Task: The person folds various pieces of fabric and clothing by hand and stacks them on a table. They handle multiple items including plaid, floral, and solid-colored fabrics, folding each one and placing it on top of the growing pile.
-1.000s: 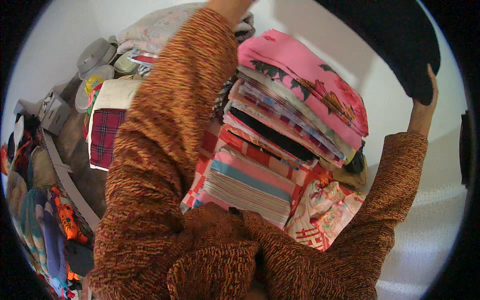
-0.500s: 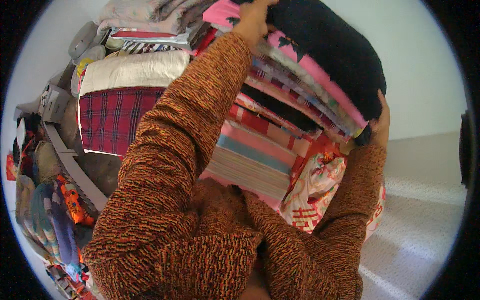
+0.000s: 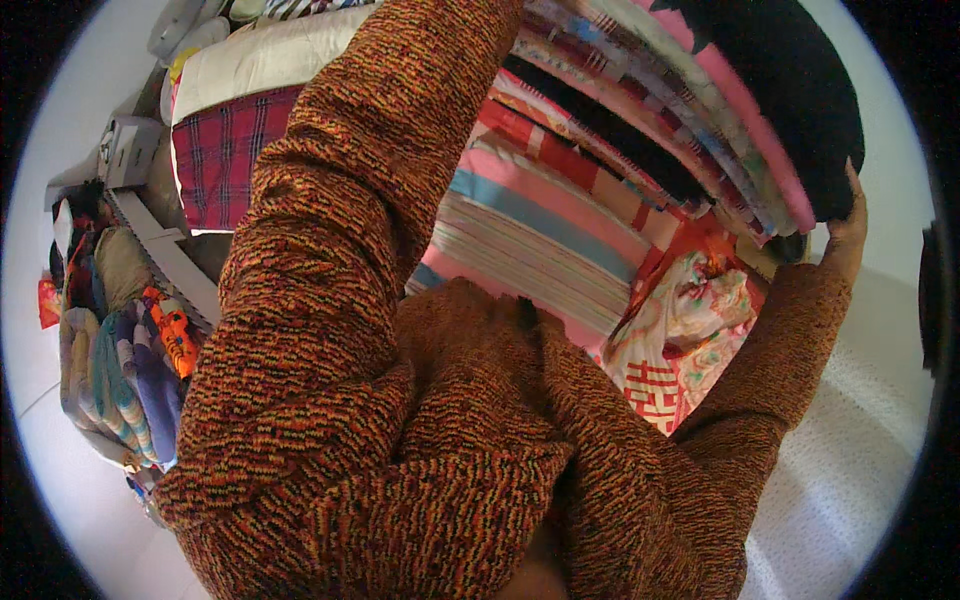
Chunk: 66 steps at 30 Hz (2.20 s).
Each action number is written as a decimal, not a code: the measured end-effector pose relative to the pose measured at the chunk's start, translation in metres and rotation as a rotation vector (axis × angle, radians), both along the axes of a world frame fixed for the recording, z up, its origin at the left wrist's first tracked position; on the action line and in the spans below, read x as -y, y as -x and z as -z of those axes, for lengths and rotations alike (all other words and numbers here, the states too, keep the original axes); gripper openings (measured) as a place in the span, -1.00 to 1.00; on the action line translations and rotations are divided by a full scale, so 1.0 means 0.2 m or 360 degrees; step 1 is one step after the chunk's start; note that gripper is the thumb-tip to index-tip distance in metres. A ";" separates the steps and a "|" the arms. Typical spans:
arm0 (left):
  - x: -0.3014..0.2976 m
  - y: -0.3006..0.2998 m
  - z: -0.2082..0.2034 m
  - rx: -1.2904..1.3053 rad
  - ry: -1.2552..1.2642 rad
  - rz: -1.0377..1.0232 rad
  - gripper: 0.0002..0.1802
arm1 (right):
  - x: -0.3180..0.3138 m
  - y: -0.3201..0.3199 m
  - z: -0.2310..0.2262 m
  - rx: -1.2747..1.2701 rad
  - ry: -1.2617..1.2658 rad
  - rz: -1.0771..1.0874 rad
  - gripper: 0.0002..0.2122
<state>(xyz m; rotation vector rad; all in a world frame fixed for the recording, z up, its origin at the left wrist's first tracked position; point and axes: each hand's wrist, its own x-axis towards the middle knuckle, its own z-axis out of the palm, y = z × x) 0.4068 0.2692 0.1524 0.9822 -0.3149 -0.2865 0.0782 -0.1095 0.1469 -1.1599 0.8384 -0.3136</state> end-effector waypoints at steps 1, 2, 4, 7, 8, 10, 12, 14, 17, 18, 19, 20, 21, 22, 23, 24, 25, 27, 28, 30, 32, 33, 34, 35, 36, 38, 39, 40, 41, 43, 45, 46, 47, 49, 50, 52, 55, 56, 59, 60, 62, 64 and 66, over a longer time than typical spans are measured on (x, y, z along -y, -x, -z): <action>-0.06 0.01 0.01 -0.0127 -0.0202 0.0047 -0.46 | 0.05 -0.01 0.02 -0.0043 0.0013 0.0022 -0.54; -0.11 0.02 0.02 -0.0152 -0.0295 0.0093 -0.49 | 0.09 -0.03 0.03 -0.0076 0.0030 0.0015 -0.55; -0.21 0.05 0.03 -0.0097 -0.0368 0.0158 -0.55 | 0.13 -0.05 0.06 -0.0105 0.0065 -0.0029 -0.56; -0.49 -0.02 0.19 -0.0079 -0.0486 0.0242 -0.73 | 0.17 -0.08 0.09 -0.0116 0.0156 -0.0090 -0.58; -0.57 0.06 0.25 -0.0019 -0.0577 0.0257 -0.76 | 0.18 -0.05 0.10 -0.0133 0.0193 -0.0068 -0.59; -0.69 0.29 0.42 0.0087 -0.0748 0.0339 -0.82 | 0.17 0.06 0.11 -0.0179 0.0292 0.0029 -0.60; -0.81 0.63 0.65 0.0204 -0.0779 0.0446 -0.84 | 0.24 0.18 0.10 -0.0125 0.0387 0.0077 -0.62; -1.01 0.85 0.91 -0.0063 -0.0864 0.0642 -0.80 | 0.19 0.24 0.13 -0.0112 0.0523 0.0159 -0.63; -1.23 1.19 1.24 -0.0561 -0.1208 0.0693 -0.77 | 0.10 0.36 0.16 -0.0107 0.0738 0.0318 -0.65; -1.30 1.29 1.37 -0.0433 -0.1271 0.0679 -0.76 | 0.06 0.41 0.17 -0.0107 0.0790 0.0362 -0.66; -1.41 1.34 1.48 -0.0333 -0.1320 0.0692 -0.75 | -0.02 0.43 0.19 -0.0138 0.0858 0.0410 -0.66; -1.49 1.36 1.57 -0.0246 -0.1433 0.0683 -0.73 | -0.09 0.50 0.23 -0.0158 0.0929 0.0476 -0.67; -1.56 1.39 1.66 -0.0156 -0.1545 0.0676 -0.71 | -0.15 0.53 0.27 -0.0199 0.0976 0.0512 -0.67; -1.61 1.42 1.73 -0.0054 -0.1641 0.0678 -0.69 | -0.22 0.59 0.32 -0.0238 0.1022 0.0537 -0.68; -1.64 1.44 1.79 -0.0030 -0.1768 0.0612 -0.67 | -0.28 0.66 0.40 -0.0286 0.1038 0.0561 -0.68; -1.66 1.44 1.84 -0.0005 -0.1897 0.0533 -0.64 | -0.33 0.71 0.51 -0.0323 0.1015 0.0569 -0.69; -1.68 1.44 1.88 0.0022 -0.2029 0.0448 -0.62 | -0.38 0.76 0.62 -0.0325 0.0934 0.0572 -0.69; -1.67 1.40 1.88 0.0115 -0.2105 0.0339 -0.52 | -0.50 0.82 0.86 -0.0093 0.0510 0.0689 -0.73; -1.72 1.43 1.97 -0.0166 -0.1963 0.0258 -0.39 | -0.72 0.75 0.89 -0.0046 0.0566 0.0585 -0.74; -1.79 1.44 2.25 0.0026 -0.2057 0.0275 -0.24 | -0.84 0.85 1.09 -0.0101 0.0483 0.0608 -0.77; -1.76 1.46 2.32 -0.0116 -0.2062 0.0445 -0.17 | -0.90 0.95 1.31 -0.0175 0.0308 0.0607 -0.80; -1.70 1.45 2.28 -0.0353 -0.1850 0.0541 -0.13 | -0.94 1.07 1.42 -0.0200 0.0216 0.0615 -0.82; -1.65 1.45 2.24 -0.0612 -0.1647 0.0648 -0.10 | -0.98 1.15 1.53 -0.0244 0.0103 0.0605 -0.83; -1.61 1.44 2.22 -0.0463 -0.1737 0.0814 -0.05 | -1.01 1.25 1.64 -0.0303 -0.0037 0.0567 -0.84; -1.58 1.42 2.22 -0.0310 -0.1810 0.0995 -0.01 | -1.04 1.34 1.73 -0.0369 -0.0179 0.0526 -0.85; -1.58 1.52 2.29 -0.0343 -0.1916 0.0794 0.07 | -1.12 1.49 1.88 -0.0483 -0.0399 0.0430 -0.86; -1.58 1.54 2.30 -0.0259 -0.1993 0.0725 0.06 | -1.20 1.52 1.95 -0.0367 -0.0448 0.0516 -0.87; -1.58 1.54 2.31 -0.0168 -0.2073 0.0653 0.06 | -1.29 1.56 2.00 -0.0246 -0.0500 0.0608 -0.88; -1.56 1.56 2.31 -0.0079 -0.2143 0.0578 0.05 | -1.31 1.66 2.08 -0.0558 -0.0042 0.0272 -0.83; -1.41 1.51 2.10 -0.0318 -0.1879 0.0607 0.03 | -1.34 1.78 2.23 -0.0960 0.0232 0.0084 -0.71; -1.38 1.47 2.15 -0.0249 -0.1693 0.0642 0.02 | -1.36 1.86 2.35 -0.1300 0.0232 0.0007 -0.57; -1.44 1.49 2.30 0.0037 -0.2325 0.0511 -0.06 | -1.36 1.87 2.37 -0.1440 0.0488 -0.0087 -0.51; -1.40 1.48 2.30 0.0003 -0.2051 0.0473 -0.07 | -1.35 1.90 2.40 -0.1608 0.0758 -0.0153 -0.44; -1.37 1.49 2.25 -0.0050 -0.1514 0.0408 -0.10 | -1.52 1.80 2.42 -0.1705 0.1420 -0.0025 -0.32; -1.39 1.48 2.27 -0.0215 -0.1609 0.0479 -0.12 | -1.56 1.72 2.40 -0.1735 0.1264 0.0042 -0.31; -1.47 1.46 2.32 -0.0514 -0.1865 0.0556 -0.18 | -1.64 1.49 2.26 -0.1771 0.0946 0.0173 -0.29; -1.46 1.43 2.36 -0.0787 -0.2082 0.0632 -0.23 | -1.62 1.43 2.24 -0.1707 0.0775 0.0180 -0.31; -1.43 1.41 2.35 -0.0768 -0.1995 0.0706 -0.22 | -1.60 1.45 2.24 -0.1660 0.0715 0.0165 -0.31; -1.40 1.36 2.30 -0.0739 -0.1751 0.0882 -0.19 | -1.50 1.53 2.26 -0.1429 0.0442 0.0117 -0.33; -1.41 1.35 2.27 -0.0737 -0.1668 0.0928 -0.18 | -1.48 1.54 2.27 -0.1357 0.0350 0.0100 -0.33; -1.35 1.36 2.18 -0.0865 -0.1548 0.0931 -0.19 | -1.47 1.56 2.28 -0.1300 0.0296 0.0095 -0.34; -1.39 1.38 2.24 -0.0916 -0.1707 0.0799 -0.23 | -1.47 1.56 2.28 -0.1259 0.0295 0.0076 -0.35; -1.51 1.39 2.42 -0.0886 -0.1962 0.0604 -0.27 | -1.49 1.54 2.23 -0.1203 0.0275 0.0058 -0.36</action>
